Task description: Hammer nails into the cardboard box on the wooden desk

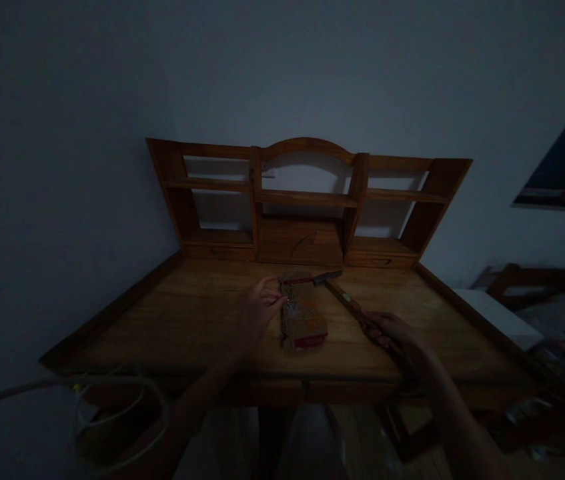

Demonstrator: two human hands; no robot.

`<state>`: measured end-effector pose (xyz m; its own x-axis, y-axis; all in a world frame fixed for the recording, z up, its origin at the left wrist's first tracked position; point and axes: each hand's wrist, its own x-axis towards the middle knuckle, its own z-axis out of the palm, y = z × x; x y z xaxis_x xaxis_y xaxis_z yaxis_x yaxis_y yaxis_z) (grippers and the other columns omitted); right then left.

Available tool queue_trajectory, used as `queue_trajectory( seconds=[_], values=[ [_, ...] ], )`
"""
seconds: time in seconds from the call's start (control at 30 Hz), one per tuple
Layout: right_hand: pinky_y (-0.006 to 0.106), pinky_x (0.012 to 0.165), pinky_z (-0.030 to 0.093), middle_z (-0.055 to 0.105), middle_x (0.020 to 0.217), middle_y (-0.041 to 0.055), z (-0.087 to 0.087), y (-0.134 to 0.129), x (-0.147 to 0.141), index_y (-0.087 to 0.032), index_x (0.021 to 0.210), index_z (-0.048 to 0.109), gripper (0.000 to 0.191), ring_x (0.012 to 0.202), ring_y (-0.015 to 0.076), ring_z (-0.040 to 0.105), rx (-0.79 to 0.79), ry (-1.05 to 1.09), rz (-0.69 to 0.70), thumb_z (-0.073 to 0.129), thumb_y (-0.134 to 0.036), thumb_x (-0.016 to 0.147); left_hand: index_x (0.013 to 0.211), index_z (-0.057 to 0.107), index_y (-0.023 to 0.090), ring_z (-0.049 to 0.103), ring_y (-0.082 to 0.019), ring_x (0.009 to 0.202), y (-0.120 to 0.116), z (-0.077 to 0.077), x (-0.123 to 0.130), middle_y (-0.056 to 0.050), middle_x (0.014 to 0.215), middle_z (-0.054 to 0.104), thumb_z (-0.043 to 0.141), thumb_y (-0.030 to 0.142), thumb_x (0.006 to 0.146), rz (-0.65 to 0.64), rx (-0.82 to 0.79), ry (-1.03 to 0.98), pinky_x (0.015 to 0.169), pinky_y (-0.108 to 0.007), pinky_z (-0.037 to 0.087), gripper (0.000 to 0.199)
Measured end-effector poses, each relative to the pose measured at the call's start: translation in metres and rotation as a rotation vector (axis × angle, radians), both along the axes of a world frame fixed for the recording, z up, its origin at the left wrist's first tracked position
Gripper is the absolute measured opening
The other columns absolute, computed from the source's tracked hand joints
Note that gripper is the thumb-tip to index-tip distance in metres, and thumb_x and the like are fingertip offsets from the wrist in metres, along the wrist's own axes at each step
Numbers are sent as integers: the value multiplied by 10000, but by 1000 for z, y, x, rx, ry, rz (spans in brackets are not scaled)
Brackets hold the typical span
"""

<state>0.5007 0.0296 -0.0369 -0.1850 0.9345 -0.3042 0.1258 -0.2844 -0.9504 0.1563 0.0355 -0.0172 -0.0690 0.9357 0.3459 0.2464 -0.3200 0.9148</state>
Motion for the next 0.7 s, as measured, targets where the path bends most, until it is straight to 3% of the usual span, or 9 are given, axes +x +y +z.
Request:
queue_trajectory(
  seconds=[0.23,0.7],
  values=[
    [160,352,253,413,560,-52,5,-4,-2,-154,740,537,375,406,30,301,5,19,-9,605,-514,821,1216,479,298,684,-179,754,5,-17,18,-49,827,675,659,256,796,-18,25,56,685,-312,559,459],
    [145,335,238,435,550,-53,9,-5,-5,-144,747,539,386,384,21,314,11,-32,-10,579,-517,839,1108,507,236,669,-130,710,9,-24,30,11,807,673,605,167,810,-29,80,123,652,-231,517,322]
  ],
)
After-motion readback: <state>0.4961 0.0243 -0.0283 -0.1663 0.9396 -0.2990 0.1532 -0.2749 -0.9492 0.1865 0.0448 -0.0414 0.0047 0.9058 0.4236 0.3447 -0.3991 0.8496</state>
